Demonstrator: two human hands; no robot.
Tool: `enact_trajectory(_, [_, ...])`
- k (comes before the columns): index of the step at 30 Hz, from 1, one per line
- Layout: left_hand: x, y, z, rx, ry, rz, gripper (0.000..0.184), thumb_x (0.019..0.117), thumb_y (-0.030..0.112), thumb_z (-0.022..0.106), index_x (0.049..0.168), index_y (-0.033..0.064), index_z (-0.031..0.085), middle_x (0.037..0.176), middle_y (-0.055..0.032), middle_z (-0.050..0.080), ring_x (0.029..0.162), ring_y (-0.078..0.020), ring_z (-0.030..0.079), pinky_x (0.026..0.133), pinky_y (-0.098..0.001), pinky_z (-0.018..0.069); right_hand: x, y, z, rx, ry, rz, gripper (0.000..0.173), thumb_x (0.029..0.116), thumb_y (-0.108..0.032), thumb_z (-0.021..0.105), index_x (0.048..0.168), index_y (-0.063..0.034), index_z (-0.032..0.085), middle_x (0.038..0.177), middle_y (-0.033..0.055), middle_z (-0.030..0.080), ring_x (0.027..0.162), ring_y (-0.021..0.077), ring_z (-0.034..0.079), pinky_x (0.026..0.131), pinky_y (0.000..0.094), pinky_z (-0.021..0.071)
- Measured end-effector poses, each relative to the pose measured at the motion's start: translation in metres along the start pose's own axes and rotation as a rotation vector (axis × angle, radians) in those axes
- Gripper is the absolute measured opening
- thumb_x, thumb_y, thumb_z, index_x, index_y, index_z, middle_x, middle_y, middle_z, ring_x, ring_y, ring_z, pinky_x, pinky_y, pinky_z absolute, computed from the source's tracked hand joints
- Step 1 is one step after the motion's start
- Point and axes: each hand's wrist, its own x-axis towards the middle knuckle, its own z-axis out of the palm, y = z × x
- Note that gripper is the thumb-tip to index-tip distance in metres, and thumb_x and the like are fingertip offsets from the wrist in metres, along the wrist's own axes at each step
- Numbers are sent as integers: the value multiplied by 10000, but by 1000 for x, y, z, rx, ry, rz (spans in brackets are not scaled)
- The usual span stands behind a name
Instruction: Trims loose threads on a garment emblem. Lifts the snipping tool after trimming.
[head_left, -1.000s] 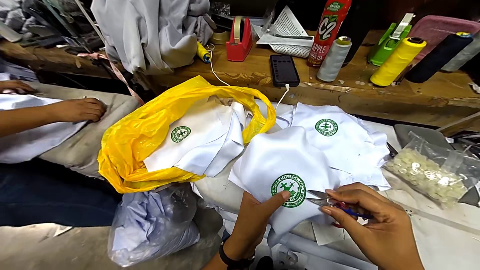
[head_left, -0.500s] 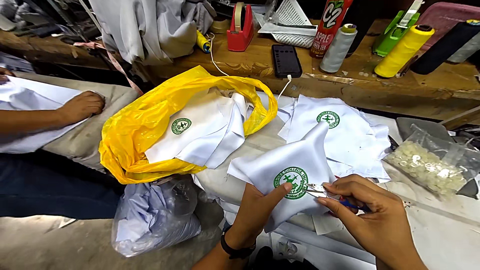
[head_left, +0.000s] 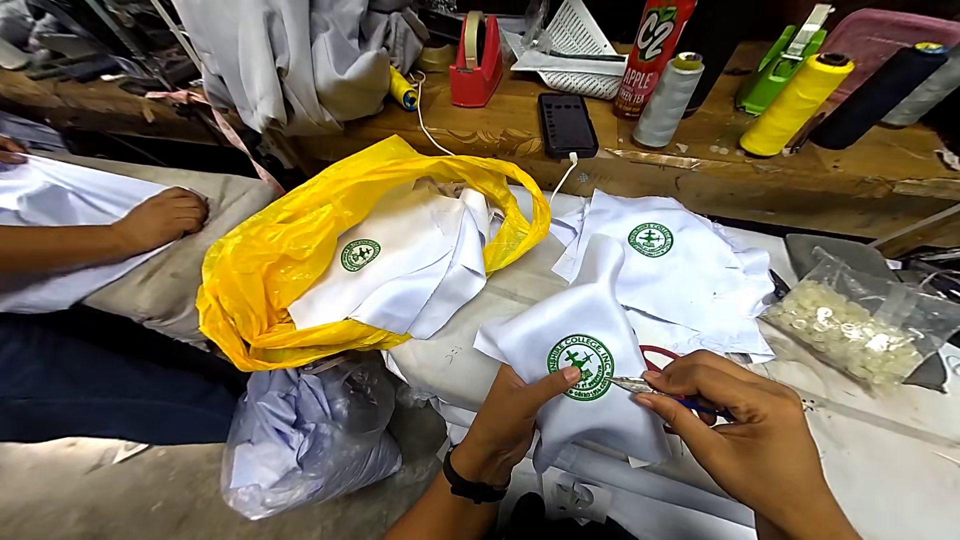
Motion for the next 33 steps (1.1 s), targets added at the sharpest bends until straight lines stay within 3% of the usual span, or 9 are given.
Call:
enact_trajectory(11, [-1,1,1,1,35,1,202,922,-111,588,1076,16,620,927,-60,760,846,-124,747,817,-306,626,1,3,1,18,-15,-5,209,919,-243,728,866,-41,727,851,12,680,757,-79,553,631,45,412])
enact_trajectory(16, [-3,0,5,86,79,141,239,894,-117,631,1090,13,594,924,-34,758,857,-104,744,824,-294,625,1,0,1,15,-20,1,207,913,-248,739,915,-42,736,891,17,688,821,-74,586,689,42,450])
enact_trajectory(20, [-4,0,5,138,67,223,251,880,-117,652,1083,18,593,919,-18,758,861,-94,742,831,-288,624,2,1,3,-5,1,-33,216,942,-234,719,870,-31,731,853,37,688,789,-55,586,665,57,440])
enact_trajectory(24, [-3,-3,4,177,89,293,227,874,-102,670,1062,15,618,913,-9,756,865,-86,737,836,-282,620,-1,-4,3,-50,43,-53,226,931,-238,735,939,-13,717,898,57,678,784,-64,544,641,46,394])
enact_trajectory(33, [-1,-8,3,303,91,420,240,865,-79,697,1068,17,611,921,20,750,882,-56,728,848,-265,615,-4,-7,7,-217,37,-91,233,970,-271,690,929,-46,732,865,79,684,744,26,568,616,118,409])
